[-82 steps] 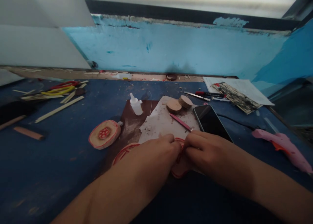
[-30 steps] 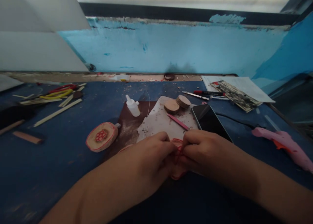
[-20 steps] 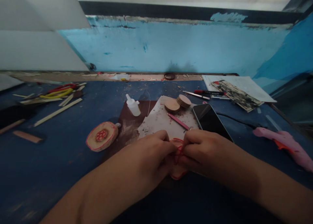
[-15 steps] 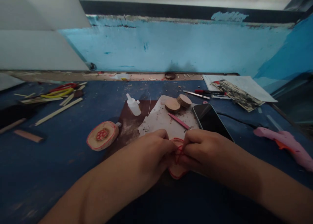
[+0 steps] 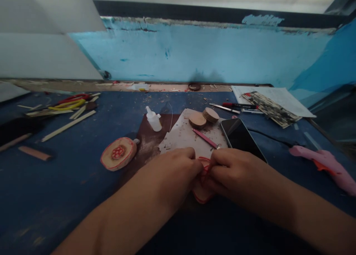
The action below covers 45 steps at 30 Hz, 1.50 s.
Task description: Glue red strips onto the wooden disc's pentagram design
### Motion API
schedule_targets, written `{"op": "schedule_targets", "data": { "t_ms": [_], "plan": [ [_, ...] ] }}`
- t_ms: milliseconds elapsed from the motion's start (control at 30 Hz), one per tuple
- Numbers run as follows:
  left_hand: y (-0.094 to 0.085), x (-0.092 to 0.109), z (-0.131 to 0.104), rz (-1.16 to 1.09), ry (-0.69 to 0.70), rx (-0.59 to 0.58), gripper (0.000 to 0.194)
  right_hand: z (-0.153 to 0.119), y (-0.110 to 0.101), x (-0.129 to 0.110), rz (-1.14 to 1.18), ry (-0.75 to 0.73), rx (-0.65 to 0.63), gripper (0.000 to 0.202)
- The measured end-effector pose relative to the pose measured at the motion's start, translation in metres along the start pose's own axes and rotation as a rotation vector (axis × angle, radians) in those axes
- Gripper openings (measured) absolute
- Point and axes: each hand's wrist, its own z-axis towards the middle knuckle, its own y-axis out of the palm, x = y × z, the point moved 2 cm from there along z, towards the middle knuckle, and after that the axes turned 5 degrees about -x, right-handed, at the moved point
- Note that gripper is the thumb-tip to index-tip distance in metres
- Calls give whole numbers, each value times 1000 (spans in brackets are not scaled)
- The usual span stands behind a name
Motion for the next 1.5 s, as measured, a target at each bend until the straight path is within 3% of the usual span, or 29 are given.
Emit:
{"op": "schedule_targets", "data": {
  "t_ms": [333, 733, 867, 1167, 1500],
  "plan": [
    [-4, -2, 0, 128, 48, -23, 22, -1, 1, 2, -15, -6, 1, 22],
    [1, -18, 0, 187, 170, 66, 16, 1, 2, 3, -23, -16, -20, 21],
    [4, -22, -5, 177, 193, 110, 22, 0, 3, 4, -24, 1, -30, 22],
    [-4, -15, -15, 137, 169, 111, 17, 2, 3, 4, -23, -7, -40, 21],
    [0, -10, -11, 145, 169, 130, 22, 1, 2, 3, -15, -28, -5, 17]
  ]
}}
